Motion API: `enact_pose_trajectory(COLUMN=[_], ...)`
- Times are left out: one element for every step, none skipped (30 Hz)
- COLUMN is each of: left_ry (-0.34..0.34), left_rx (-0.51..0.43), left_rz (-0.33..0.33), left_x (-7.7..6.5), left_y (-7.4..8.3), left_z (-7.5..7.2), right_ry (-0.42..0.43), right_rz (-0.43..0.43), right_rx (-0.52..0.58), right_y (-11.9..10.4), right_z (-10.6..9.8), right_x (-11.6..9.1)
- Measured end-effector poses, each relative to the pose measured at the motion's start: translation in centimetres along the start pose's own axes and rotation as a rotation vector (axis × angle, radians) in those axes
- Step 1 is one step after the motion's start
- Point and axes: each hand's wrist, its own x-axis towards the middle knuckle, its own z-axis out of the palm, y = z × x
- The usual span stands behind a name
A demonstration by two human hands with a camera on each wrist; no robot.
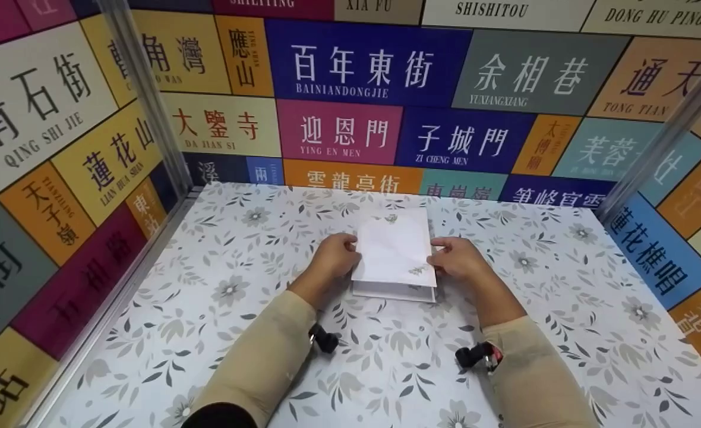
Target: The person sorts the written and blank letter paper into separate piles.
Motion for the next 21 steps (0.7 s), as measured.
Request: enact_pose_trajectory(left_ry=[0.004, 0.006, 0.012, 0.018, 0.023, 0.028, 0.030, 0.035, 0.041, 0.043, 0.045, 0.047, 0.046, 0.048, 0.044, 0.039, 0.037, 0.036, 0.033, 0.033, 0.032], left_rx=[-0.012, -0.024, -0.037, -0.056, -0.089, -0.122, -0.153, -0.172, -0.195, -0.212, -0.211, -0.197, -0.180, -0.159, -0.157, -0.146, -0.132, -0.125, -0.118, -0.113, -0.115], left_rz=[-0.006, -0.009, -0.013, -0.015, -0.020, -0.027, -0.041, -0.048, -0.052, -0.055, -0.052, -0.046, -0.037, -0.017, -0.007, 0.006, 0.021, 0.033, 0.048, 0.062, 0.071], left_x=[-0.1, -0.2, -0.4, -0.5, -0.6, -0.7, -0.8, -0.8, -0.9, -0.9, -0.8, -0.8, -0.7, -0.6, -0.6, -0.5, -0.4, -0.4, -0.3, -0.3, -0.4], left_y=[0.0, 0.1, 0.2, 0.3, 0.5, 0.7, 1.0, 1.2, 1.5, 1.7, 1.9, 2.1, 2.3, 2.5, 2.7, 2.8, 2.9, 3.0, 3.1, 3.2, 3.3], left_z=[0.0, 0.1, 0.2, 0.3, 0.4, 0.6, 0.8, 1.0, 1.2, 1.5, 1.7, 1.9, 2.1, 2.3, 2.5, 2.6, 2.8, 3.0, 3.3, 3.6, 3.9], right_ry=[0.005, 0.010, 0.015, 0.024, 0.032, 0.039, 0.045, 0.051, 0.055, 0.059, 0.062, 0.064, 0.066, 0.069, 0.072, 0.081, 0.086, 0.087, 0.088, 0.088, 0.089], right_rz=[-0.004, -0.006, -0.009, -0.010, -0.010, -0.007, -0.005, -0.002, 0.001, 0.003, 0.004, 0.006, 0.004, 0.006, 0.005, 0.007, 0.009, 0.009, 0.006, 0.007, 0.001], right_rx=[0.004, 0.013, 0.016, 0.020, 0.022, 0.024, 0.031, 0.038, 0.045, 0.061, 0.077, 0.098, 0.119, 0.141, 0.161, 0.170, 0.181, 0.185, 0.185, 0.183, 0.187], right_y=[0.0, 0.0, 0.0, 0.0, 0.0, 0.0, 0.0, 0.0, 0.0, 0.0, 0.1, 0.1, 0.2, 0.3, 0.4, 0.5, 0.7, 0.9, 1.1, 1.4, 1.7], right_z=[0.0, 0.0, 0.0, -0.1, -0.2, -0.3, -0.4, -0.6, -0.8, -1.0, -1.3, -1.5, -1.7, -1.9, -2.2, -2.4, -2.6, -2.9, -3.1, -3.4, -3.7], right_x=[-0.1, -0.1, -0.2, -0.3, -0.3, -0.4, -0.5, -0.5, -0.6, -0.7, -0.7, -0.8, -0.8, -0.9, -0.9, -1.0, -1.0, -1.1, -1.2, -1.2, -1.3])
